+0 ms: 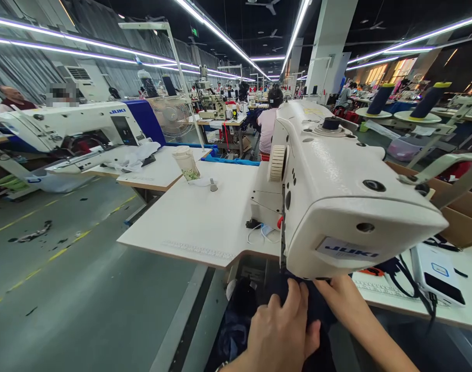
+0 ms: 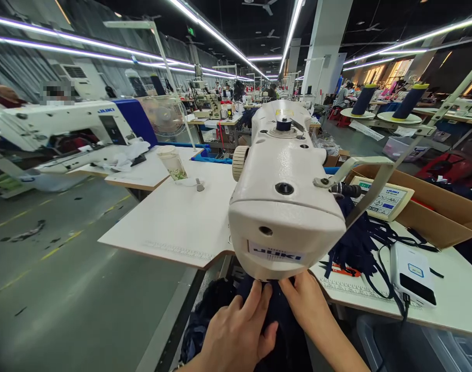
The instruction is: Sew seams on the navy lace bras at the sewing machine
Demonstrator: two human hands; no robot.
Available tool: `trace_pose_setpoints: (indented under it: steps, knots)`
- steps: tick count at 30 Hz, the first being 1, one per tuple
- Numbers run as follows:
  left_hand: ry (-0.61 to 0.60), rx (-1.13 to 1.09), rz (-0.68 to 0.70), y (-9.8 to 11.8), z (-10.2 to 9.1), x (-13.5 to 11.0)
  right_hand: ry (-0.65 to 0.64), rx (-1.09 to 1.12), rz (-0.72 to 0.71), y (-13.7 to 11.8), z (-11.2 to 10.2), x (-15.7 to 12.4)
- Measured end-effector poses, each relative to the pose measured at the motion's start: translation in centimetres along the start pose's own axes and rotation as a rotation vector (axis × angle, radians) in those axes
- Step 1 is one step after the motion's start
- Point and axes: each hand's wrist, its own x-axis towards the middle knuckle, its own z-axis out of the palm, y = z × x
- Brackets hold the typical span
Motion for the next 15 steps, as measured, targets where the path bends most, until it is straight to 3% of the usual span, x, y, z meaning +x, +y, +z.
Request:
trace_pose_setpoints:
  steps: [5,10,15]
  knots:
    - [0.021,0.017,-0.046,0.59,0.92,-0.19,-0.005,-0.002,0.011,-0.14,-0.13,0.17]
    - [-0.091,0.026,-0.022,0.69,0.15,-0.24,0.012,-0.022,-0.007,0.26,-0.09,0.22]
    - [-0.067,0.029,-0.036,0.79,0.12,-0.38,0.006,-0.024,-0.035,0.63,0.07,0.38]
